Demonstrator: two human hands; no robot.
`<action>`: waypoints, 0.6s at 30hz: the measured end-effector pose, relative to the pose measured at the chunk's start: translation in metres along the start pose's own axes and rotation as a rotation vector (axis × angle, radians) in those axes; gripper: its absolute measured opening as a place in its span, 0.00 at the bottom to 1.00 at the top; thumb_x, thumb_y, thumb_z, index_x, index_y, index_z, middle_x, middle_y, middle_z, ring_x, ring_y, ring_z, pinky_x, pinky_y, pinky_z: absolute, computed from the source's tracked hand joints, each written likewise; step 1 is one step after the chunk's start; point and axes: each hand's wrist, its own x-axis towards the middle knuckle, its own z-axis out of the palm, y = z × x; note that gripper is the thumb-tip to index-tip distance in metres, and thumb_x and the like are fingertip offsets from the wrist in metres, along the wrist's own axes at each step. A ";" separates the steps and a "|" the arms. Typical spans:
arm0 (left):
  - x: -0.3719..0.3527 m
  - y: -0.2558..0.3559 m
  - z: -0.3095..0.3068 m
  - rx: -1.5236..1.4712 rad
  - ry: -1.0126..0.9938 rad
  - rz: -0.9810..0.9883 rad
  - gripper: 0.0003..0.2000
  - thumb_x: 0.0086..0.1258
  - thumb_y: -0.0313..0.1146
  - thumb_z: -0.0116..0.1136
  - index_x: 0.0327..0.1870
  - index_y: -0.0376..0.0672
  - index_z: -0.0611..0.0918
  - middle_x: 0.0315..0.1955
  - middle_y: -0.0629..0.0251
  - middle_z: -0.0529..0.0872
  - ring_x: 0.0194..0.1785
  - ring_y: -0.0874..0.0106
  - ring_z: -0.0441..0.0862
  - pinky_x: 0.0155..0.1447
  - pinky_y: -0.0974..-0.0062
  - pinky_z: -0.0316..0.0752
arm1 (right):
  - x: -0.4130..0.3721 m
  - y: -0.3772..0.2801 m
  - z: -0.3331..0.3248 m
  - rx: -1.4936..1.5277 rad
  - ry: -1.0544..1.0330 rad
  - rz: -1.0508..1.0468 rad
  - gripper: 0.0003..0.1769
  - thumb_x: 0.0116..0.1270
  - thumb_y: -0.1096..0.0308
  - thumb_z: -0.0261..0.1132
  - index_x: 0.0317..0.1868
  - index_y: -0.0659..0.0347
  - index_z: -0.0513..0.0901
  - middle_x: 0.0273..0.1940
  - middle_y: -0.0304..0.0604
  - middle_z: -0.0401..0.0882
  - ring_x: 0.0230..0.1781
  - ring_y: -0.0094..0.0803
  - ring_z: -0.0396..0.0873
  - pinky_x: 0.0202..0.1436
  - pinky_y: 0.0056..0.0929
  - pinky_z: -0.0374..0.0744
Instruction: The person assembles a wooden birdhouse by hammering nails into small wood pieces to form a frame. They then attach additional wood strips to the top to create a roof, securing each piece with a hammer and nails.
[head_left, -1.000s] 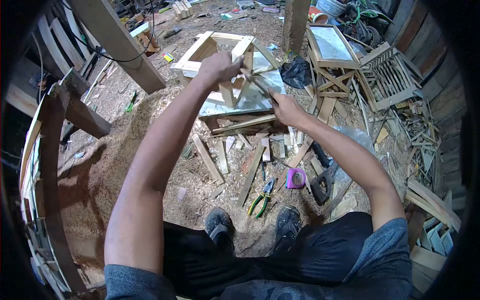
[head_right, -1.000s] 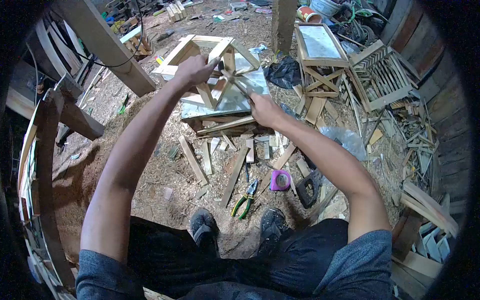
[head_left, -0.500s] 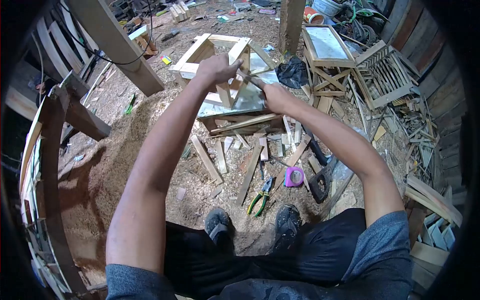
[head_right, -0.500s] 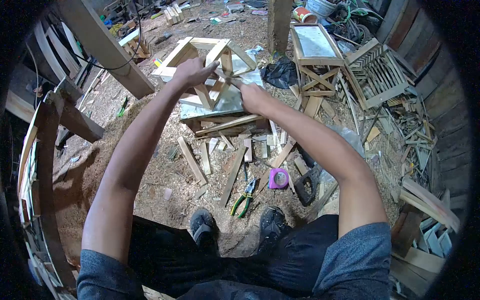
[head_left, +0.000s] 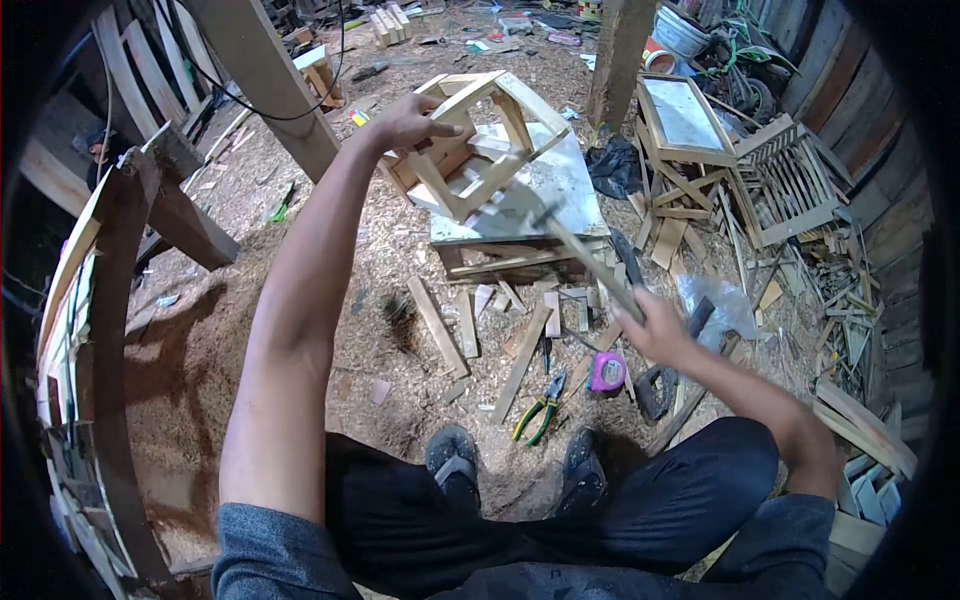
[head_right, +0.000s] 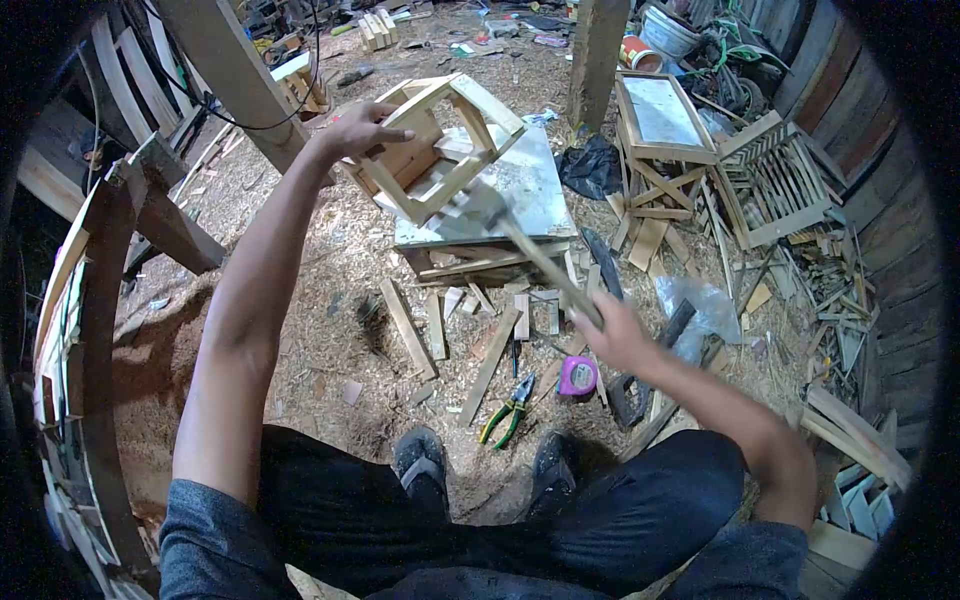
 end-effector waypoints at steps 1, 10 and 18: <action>0.004 -0.007 -0.003 -0.005 0.004 0.005 0.22 0.62 0.43 0.73 0.54 0.43 0.85 0.21 0.72 0.80 0.23 0.80 0.75 0.27 0.77 0.68 | -0.016 0.012 0.003 -0.011 0.005 0.014 0.11 0.71 0.64 0.64 0.45 0.64 0.79 0.25 0.48 0.78 0.23 0.35 0.79 0.29 0.37 0.74; 0.047 -0.007 0.028 0.213 -0.064 0.439 0.28 0.60 0.49 0.73 0.59 0.46 0.85 0.39 0.56 0.90 0.42 0.66 0.84 0.49 0.67 0.78 | -0.042 0.047 0.085 0.132 0.182 0.234 0.14 0.73 0.60 0.64 0.42 0.64 0.78 0.23 0.43 0.77 0.23 0.28 0.75 0.27 0.34 0.73; 0.053 -0.006 0.052 0.798 0.195 0.687 0.31 0.65 0.53 0.68 0.69 0.53 0.77 0.49 0.58 0.84 0.56 0.62 0.79 0.61 0.61 0.75 | -0.031 0.040 0.087 0.235 0.344 0.147 0.16 0.75 0.56 0.62 0.36 0.62 0.79 0.20 0.34 0.73 0.22 0.21 0.71 0.25 0.27 0.70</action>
